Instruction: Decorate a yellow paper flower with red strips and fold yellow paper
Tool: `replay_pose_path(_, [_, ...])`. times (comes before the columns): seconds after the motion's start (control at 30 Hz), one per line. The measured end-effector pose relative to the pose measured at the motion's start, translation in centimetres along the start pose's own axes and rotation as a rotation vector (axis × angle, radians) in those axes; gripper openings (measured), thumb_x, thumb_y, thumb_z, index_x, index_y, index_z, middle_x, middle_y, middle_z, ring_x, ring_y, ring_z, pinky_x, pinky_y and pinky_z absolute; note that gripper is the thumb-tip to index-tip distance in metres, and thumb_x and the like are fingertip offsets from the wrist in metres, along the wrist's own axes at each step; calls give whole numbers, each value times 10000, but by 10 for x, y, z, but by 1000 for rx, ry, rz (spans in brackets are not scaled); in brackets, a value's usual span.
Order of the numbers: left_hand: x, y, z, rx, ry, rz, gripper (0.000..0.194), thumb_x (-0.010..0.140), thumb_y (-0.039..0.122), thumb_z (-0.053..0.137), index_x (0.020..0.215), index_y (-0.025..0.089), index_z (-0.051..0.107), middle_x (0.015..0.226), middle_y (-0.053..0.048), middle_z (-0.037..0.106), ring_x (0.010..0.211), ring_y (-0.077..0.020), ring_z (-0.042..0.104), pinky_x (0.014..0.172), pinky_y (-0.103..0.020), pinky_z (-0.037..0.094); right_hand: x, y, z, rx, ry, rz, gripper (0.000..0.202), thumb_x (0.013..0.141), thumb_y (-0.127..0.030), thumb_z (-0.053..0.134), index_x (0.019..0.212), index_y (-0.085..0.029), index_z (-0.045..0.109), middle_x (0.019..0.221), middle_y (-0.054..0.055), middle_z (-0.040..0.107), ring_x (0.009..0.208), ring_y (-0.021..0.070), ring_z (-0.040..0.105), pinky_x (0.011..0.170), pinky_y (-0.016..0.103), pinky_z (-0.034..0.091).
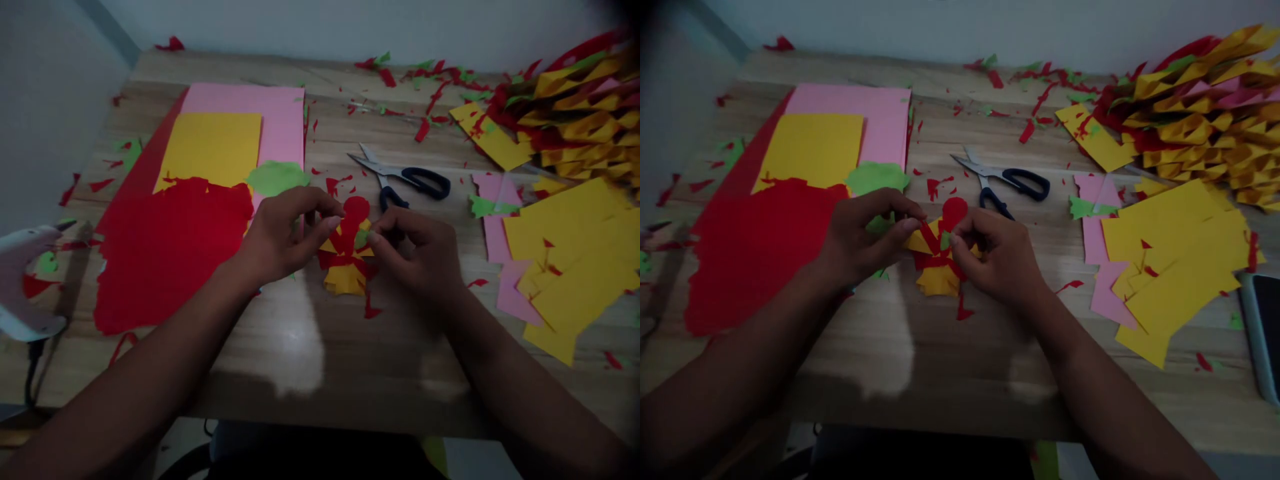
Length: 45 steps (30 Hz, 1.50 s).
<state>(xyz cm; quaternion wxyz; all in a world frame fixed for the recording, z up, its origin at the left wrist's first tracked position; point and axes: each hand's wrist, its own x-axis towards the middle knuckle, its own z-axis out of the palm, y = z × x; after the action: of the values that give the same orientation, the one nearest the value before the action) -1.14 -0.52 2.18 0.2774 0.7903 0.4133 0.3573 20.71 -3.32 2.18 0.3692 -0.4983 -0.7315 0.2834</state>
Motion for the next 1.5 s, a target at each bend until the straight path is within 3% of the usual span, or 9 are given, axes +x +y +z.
replay_pose_path(0.2, [2,-17,6,72,-184,197,96,896,238,576,921,204,662,852,-36,707,815,-180,633,780,-329,458,5,7,-1,-87,-157,-95,131,829,-211,629,708,-217,578,635,-29,600,607,124,515,648,299,379])
replay_pose_path(0.37, [5,-22,11,93,-301,219,93,833,229,629,908,209,679,889,-28,722,880,-206,624,805,-344,441,4,7,-1,-114,-214,-73,136,838,-252,646,714,-229,595,636,-31,604,630,140,533,711,333,388])
replay_pose_path(0.67, [4,-20,11,130,-325,154,105,813,255,638,896,223,695,927,-38,725,921,-241,617,828,-382,443,3,4,0,-56,-365,-82,177,838,-241,630,666,-222,588,617,-36,611,600,120,546,746,331,420])
replay_pose_path(1.1, [4,-19,12,115,-323,121,109,825,289,630,885,228,698,914,-46,722,941,-254,618,846,-396,449,0,4,-2,12,-310,-23,186,861,-272,645,682,-224,622,685,-17,654,640,130,576,611,284,419])
replay_pose_path(1.5, [4,-17,10,140,-336,152,132,839,269,577,889,210,683,920,-41,715,915,-240,595,817,-386,422,3,8,2,-139,-383,-140,141,797,-187,625,682,-225,554,621,-41,596,600,126,523,723,335,386])
